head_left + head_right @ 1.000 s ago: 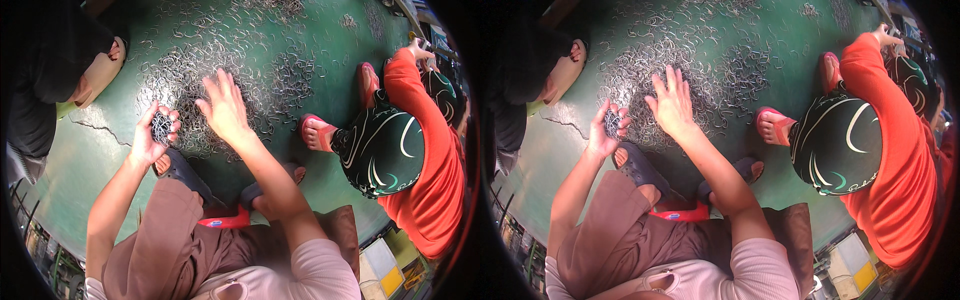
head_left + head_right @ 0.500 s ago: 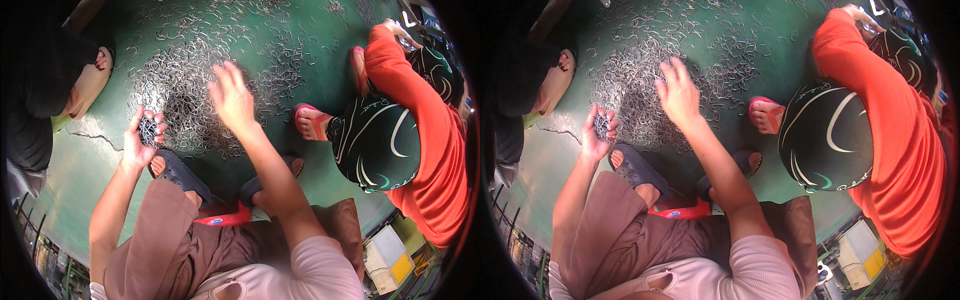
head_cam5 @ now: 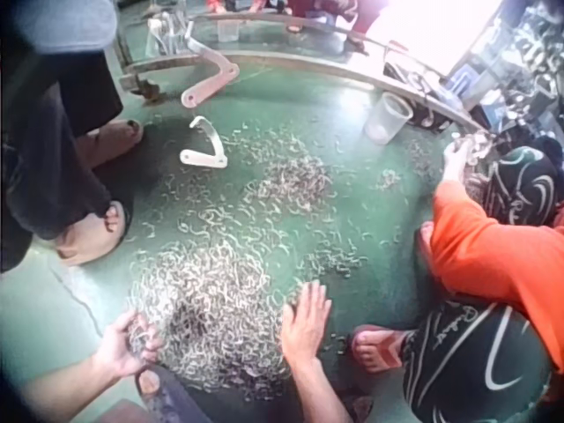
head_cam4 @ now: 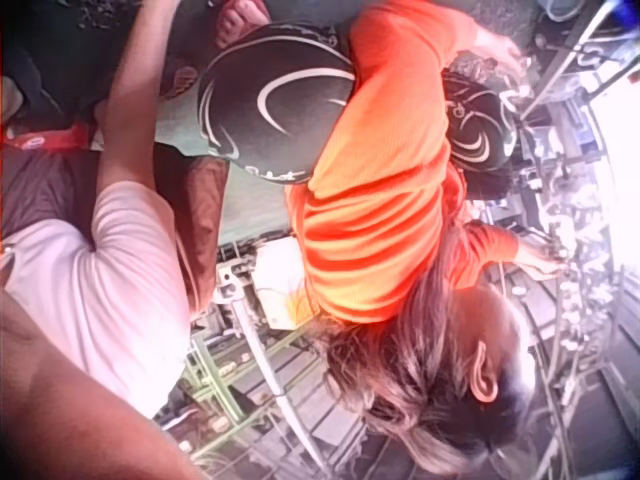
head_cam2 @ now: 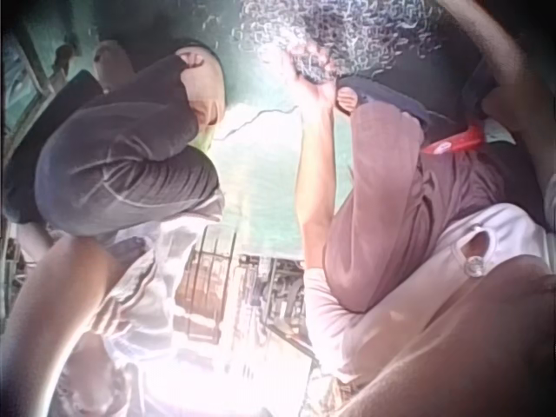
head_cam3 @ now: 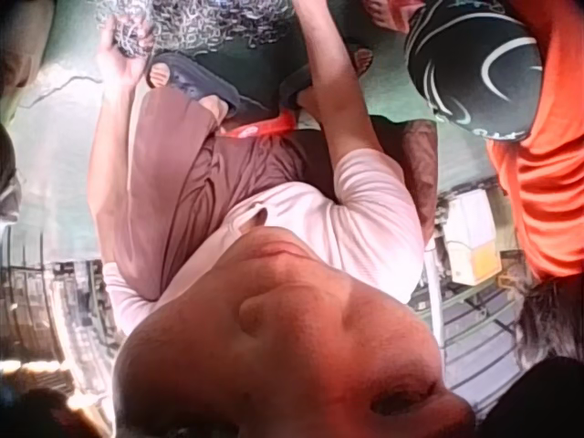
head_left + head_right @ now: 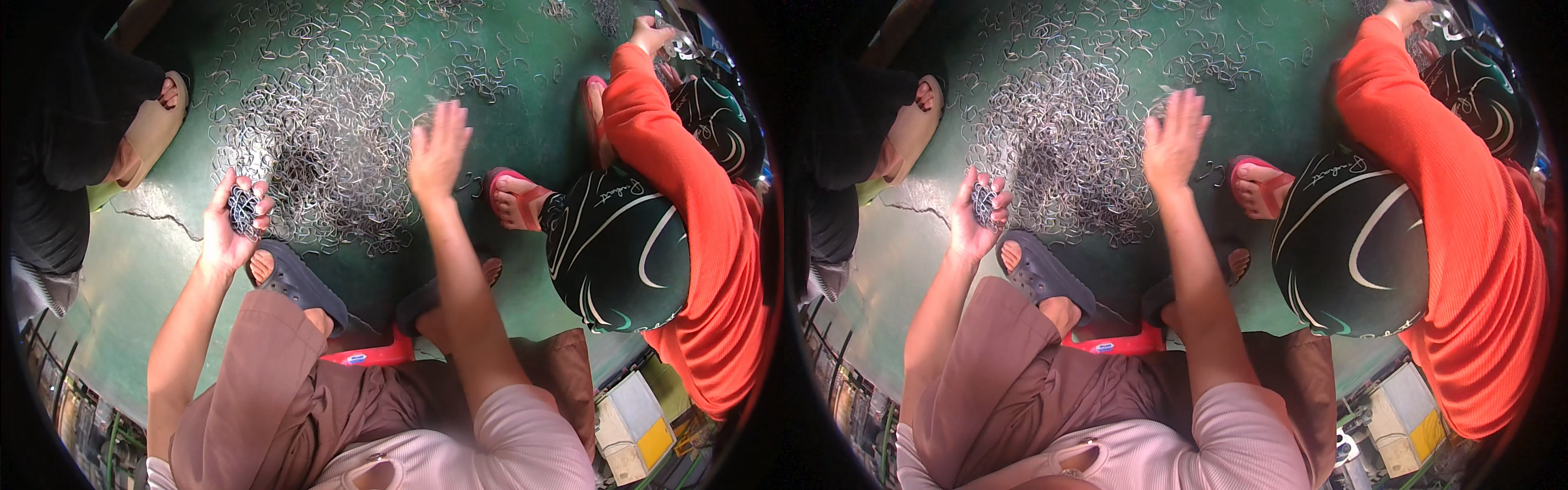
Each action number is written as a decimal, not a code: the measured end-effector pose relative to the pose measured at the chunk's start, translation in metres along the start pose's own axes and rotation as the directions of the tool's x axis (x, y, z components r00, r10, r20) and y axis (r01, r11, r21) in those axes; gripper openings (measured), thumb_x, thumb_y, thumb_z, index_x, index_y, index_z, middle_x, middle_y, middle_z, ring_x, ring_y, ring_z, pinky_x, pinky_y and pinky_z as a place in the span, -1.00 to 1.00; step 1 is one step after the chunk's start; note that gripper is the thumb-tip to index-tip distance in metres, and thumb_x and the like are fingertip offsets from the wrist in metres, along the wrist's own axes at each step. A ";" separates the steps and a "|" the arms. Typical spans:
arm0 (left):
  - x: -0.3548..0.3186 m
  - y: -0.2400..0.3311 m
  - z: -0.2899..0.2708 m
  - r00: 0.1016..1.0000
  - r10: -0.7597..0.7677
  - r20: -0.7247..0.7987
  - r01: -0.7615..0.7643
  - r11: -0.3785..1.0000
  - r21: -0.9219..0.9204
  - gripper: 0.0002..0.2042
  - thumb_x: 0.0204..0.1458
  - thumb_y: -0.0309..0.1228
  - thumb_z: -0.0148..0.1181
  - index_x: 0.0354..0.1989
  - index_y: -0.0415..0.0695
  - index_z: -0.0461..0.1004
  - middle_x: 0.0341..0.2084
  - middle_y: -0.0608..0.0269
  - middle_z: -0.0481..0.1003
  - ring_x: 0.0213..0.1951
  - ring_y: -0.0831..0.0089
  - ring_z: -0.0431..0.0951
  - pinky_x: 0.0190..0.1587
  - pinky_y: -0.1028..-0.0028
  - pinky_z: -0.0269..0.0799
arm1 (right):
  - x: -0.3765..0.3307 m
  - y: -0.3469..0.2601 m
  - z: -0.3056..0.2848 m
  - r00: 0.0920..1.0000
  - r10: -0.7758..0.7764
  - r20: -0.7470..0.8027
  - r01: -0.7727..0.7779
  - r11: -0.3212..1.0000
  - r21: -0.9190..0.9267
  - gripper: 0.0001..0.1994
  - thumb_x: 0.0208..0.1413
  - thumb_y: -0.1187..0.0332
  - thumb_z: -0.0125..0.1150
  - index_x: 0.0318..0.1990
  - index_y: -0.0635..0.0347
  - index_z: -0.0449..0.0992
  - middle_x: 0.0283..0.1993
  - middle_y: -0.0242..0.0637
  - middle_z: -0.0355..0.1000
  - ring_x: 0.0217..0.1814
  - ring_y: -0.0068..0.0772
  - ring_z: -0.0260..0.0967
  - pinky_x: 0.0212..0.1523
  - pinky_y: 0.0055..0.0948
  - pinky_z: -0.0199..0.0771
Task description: The person sits on a low stool and repeatedly picks up small metal rings from a large pile on the green floor, transferring them into the left hand. The right hand continues to gather rings from the floor while the left hand accumulates them. Another person nearby also handles similar rings.
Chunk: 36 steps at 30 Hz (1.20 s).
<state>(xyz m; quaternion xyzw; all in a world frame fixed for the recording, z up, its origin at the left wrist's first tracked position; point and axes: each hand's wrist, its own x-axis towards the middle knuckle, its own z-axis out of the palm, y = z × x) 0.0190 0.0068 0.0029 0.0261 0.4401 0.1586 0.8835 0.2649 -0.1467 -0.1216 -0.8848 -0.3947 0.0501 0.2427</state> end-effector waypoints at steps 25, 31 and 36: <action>-0.012 0.012 -0.017 0.997 0.027 -0.074 -0.025 0.999 0.023 -0.67 0.15 -0.09 -0.12 -0.48 -0.07 0.35 -0.48 0.25 0.34 -0.48 0.43 0.33 -0.58 0.55 0.25 | 0.260 -0.038 0.008 0.961 0.035 0.274 0.001 0.992 -0.128 -0.42 -0.22 0.16 0.35 0.08 -0.30 0.34 0.22 -0.10 0.13 0.20 -0.10 0.15 0.12 -0.23 0.23; -0.015 0.011 -0.012 0.991 0.031 -0.127 -0.024 0.998 0.056 -0.68 0.14 -0.08 -0.11 -0.49 -0.05 0.32 -0.50 0.28 0.30 -0.52 0.47 0.29 -0.62 0.59 0.21 | 0.240 -0.047 -0.020 0.997 -0.041 -0.069 0.057 0.967 0.246 -0.75 -0.17 0.35 0.29 -0.23 -0.02 0.53 -0.34 -0.21 0.46 -0.40 -0.36 0.45 -0.25 -0.41 0.40; -0.015 0.014 -0.018 0.998 0.035 -0.045 -0.034 0.999 0.018 -0.67 0.16 -0.10 -0.14 -0.47 -0.08 0.34 -0.47 0.22 0.36 -0.48 0.42 0.34 -0.58 0.53 0.26 | 0.239 -0.051 -0.041 0.998 0.036 -0.046 -0.012 0.902 0.431 -0.77 -0.11 0.36 0.29 -0.23 0.01 0.53 -0.51 -0.34 0.41 -0.66 -0.59 0.39 -0.54 -0.57 0.35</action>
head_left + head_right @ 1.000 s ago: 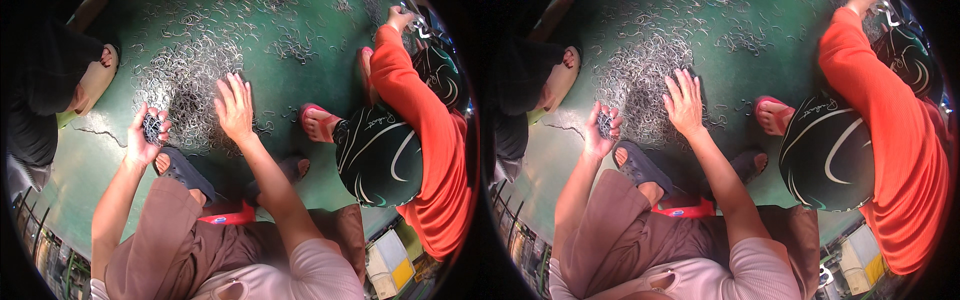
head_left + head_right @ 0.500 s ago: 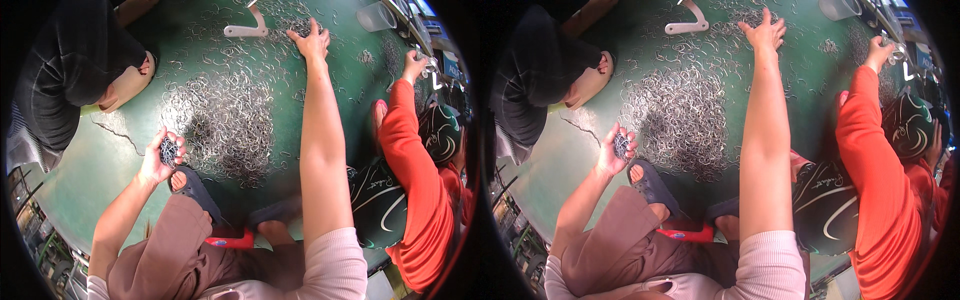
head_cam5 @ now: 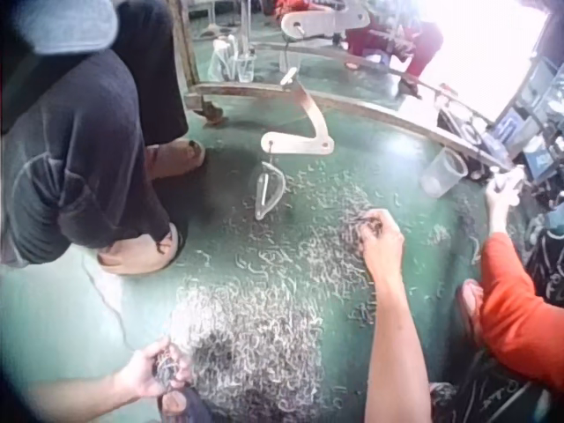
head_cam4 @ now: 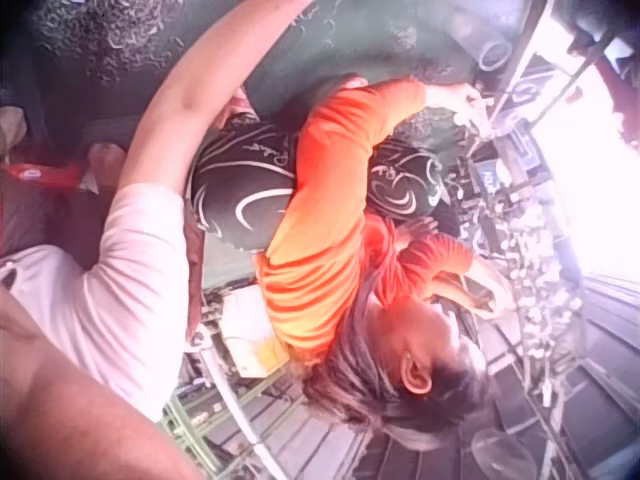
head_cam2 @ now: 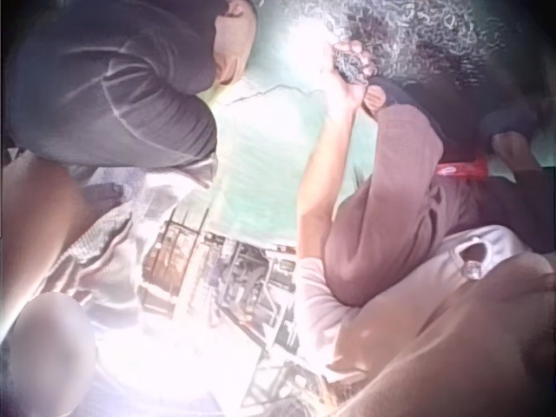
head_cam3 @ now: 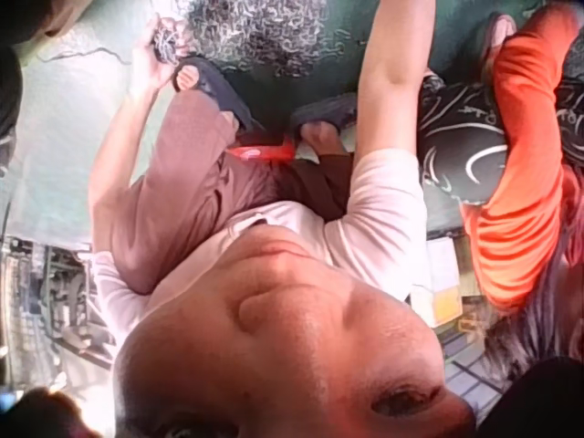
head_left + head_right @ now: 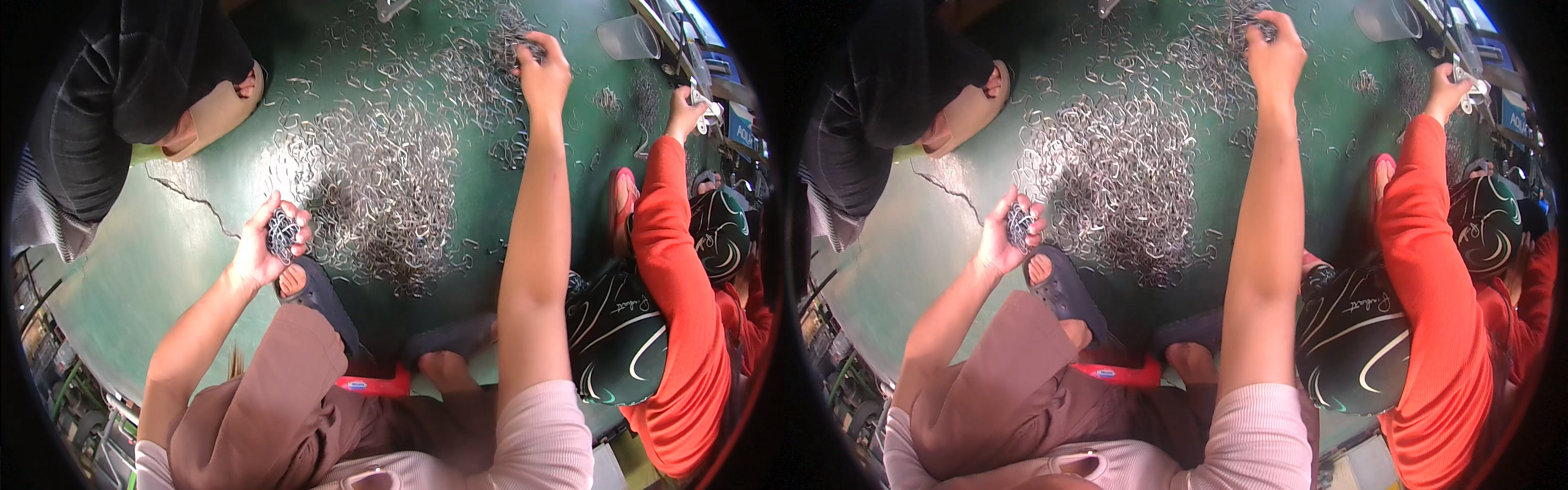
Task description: The person sits on a low stool and repeatedly picks up small metal rings from a large pile on the green floor, transferring them into the left hand. The right hand continues to gather rings from the floor while the left hand accumulates them. Another person nearby also handles similar rings.
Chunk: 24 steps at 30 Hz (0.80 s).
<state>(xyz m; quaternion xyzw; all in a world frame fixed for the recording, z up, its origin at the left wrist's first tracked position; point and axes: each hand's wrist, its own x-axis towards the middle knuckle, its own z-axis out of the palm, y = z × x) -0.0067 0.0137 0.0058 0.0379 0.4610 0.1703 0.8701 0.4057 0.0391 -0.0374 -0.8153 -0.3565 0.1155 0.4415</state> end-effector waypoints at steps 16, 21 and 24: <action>-0.006 0.001 0.006 0.995 0.020 -0.093 -0.017 0.999 0.028 -0.68 0.14 -0.07 -0.11 -0.50 -0.03 0.29 -0.52 0.32 0.27 -0.54 0.50 0.25 -0.63 0.61 0.17 | -0.042 0.035 0.051 0.979 -0.200 0.040 0.204 0.949 -0.239 -0.60 -0.04 0.42 0.14 0.01 0.14 0.30 0.09 -0.17 0.22 0.15 -0.12 0.17 0.11 -0.18 0.22; -0.005 0.001 0.005 0.996 0.027 -0.086 -0.025 0.999 0.028 -0.69 0.14 -0.08 -0.10 -0.50 -0.02 0.29 -0.51 0.32 0.27 -0.53 0.50 0.26 -0.63 0.62 0.17 | -0.096 0.032 0.081 0.790 -0.391 0.473 0.588 0.704 -0.398 -0.48 0.09 -0.08 -0.07 0.20 -0.24 0.18 0.33 -0.14 -0.06 0.42 -0.10 -0.29 0.25 0.30 -0.42; -0.005 0.002 0.005 0.997 0.029 -0.065 -0.028 1.000 0.008 -0.69 0.14 -0.08 -0.10 -0.50 -0.03 0.29 -0.51 0.32 0.27 -0.53 0.50 0.26 -0.63 0.62 0.17 | -0.108 0.040 0.070 0.945 -0.241 0.222 0.323 0.801 -0.503 -0.49 0.08 -0.10 -0.09 0.19 -0.28 0.20 0.33 -0.15 -0.07 0.42 0.02 -0.33 0.23 0.36 -0.48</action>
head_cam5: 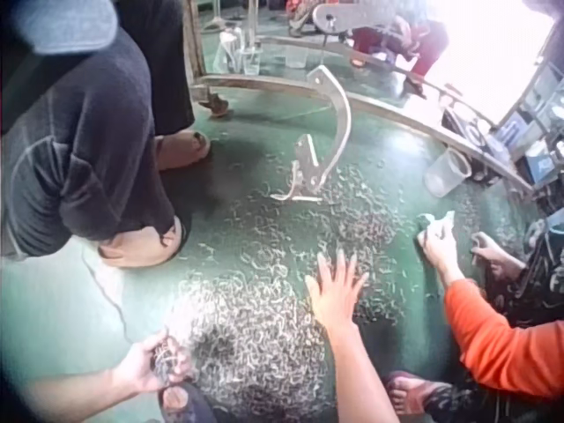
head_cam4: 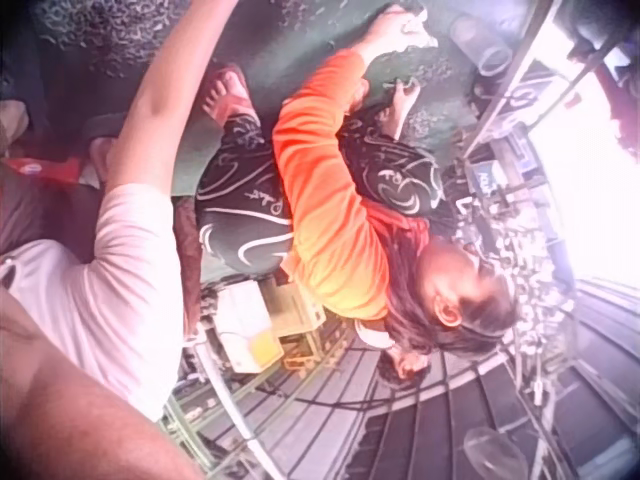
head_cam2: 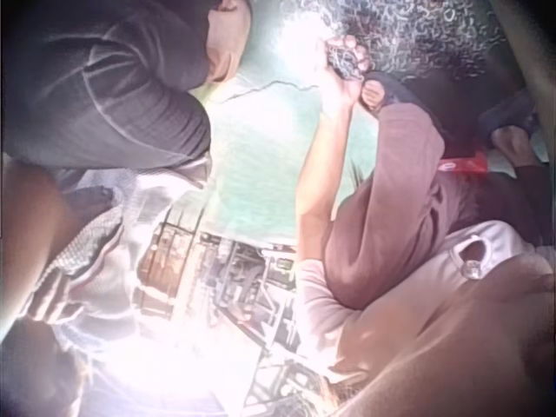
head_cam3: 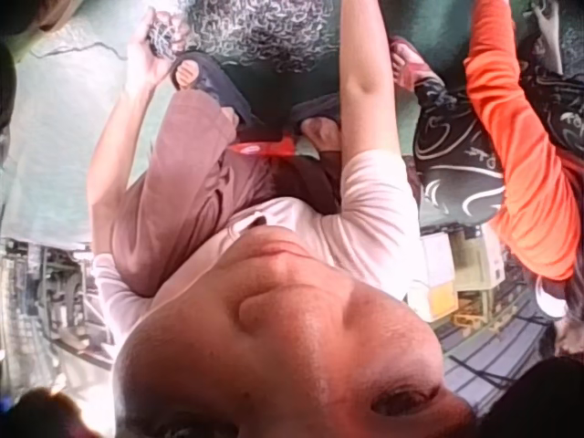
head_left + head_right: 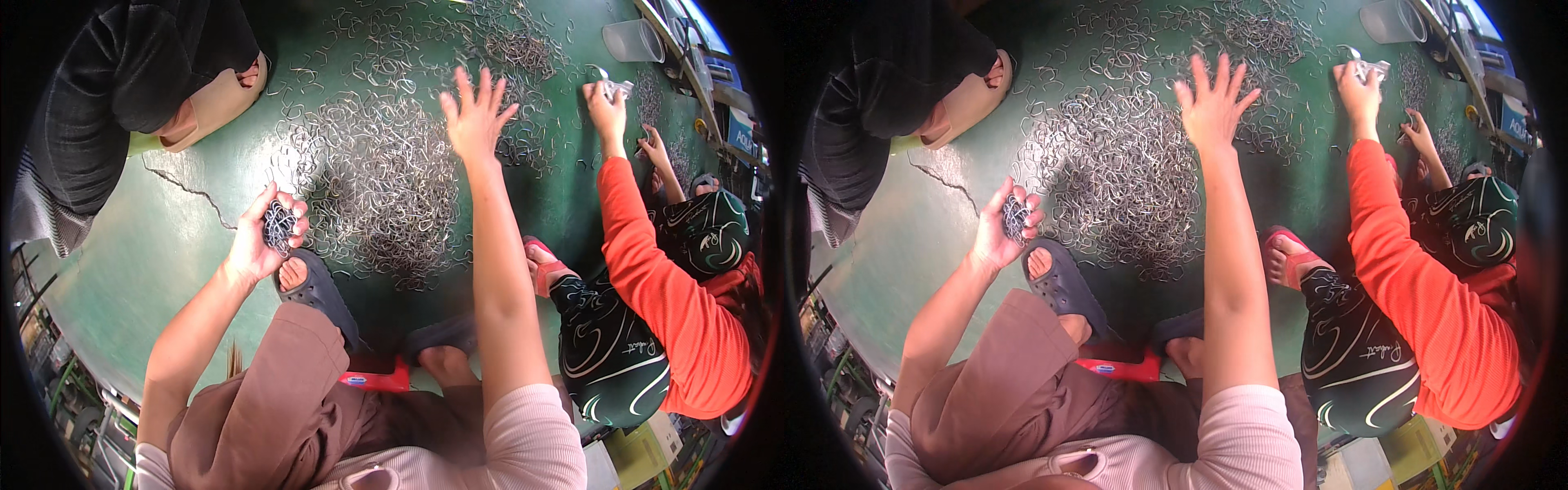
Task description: The person sits on a low stool and repeatedly picks up small metal rings from a large pile on the green floor, transferring them into the left hand. The right hand continues to gather rings from the floor while the left hand accumulates them. Another person nearby also handles similar rings.
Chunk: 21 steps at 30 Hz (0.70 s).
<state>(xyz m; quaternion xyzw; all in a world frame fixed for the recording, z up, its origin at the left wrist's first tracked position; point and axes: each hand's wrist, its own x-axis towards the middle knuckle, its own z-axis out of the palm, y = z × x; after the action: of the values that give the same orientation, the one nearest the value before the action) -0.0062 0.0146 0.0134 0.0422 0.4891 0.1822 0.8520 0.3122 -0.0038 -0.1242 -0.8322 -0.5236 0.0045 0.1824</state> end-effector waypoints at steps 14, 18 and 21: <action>-0.001 0.000 -0.001 1.000 0.003 -0.005 -0.003 1.000 0.010 -0.69 0.13 -0.07 -0.09 -0.51 -0.03 0.28 -0.51 0.32 0.26 -0.54 0.50 0.25 -0.63 0.61 0.18 | -0.098 -0.063 -0.033 0.963 -0.003 0.271 -0.036 0.989 0.141 -0.43 0.08 -0.08 -0.05 0.24 -0.20 0.13 0.37 -0.07 -0.21 0.41 0.19 -0.45 0.15 0.48 -0.48; -0.003 0.000 -0.003 1.000 0.010 -0.006 -0.010 1.000 -0.001 -0.69 0.13 -0.07 -0.08 -0.51 -0.03 0.27 -0.51 0.32 0.26 -0.54 0.50 0.25 -0.63 0.61 0.18 | -0.064 -0.057 -0.038 0.984 -0.003 0.178 -0.037 0.974 0.223 -0.44 0.10 -0.05 -0.07 0.23 -0.08 0.15 0.36 -0.08 -0.17 0.42 0.12 -0.42 0.19 0.42 -0.48; -0.003 0.001 -0.001 1.000 0.002 -0.015 -0.002 1.000 -0.020 -0.69 0.13 -0.07 -0.08 -0.51 -0.02 0.27 -0.51 0.32 0.27 -0.54 0.50 0.25 -0.64 0.61 0.17 | -0.036 -0.047 -0.023 0.992 0.079 0.094 -0.096 0.976 0.196 -0.44 0.12 -0.05 -0.10 0.23 -0.02 0.15 0.36 -0.07 -0.17 0.42 0.08 -0.42 0.21 0.38 -0.48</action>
<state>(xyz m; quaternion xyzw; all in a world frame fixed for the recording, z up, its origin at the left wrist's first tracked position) -0.0083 0.0147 0.0157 0.0330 0.4936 0.1882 0.8484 0.2598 -0.0239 -0.0948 -0.8309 -0.4906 0.1010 0.2423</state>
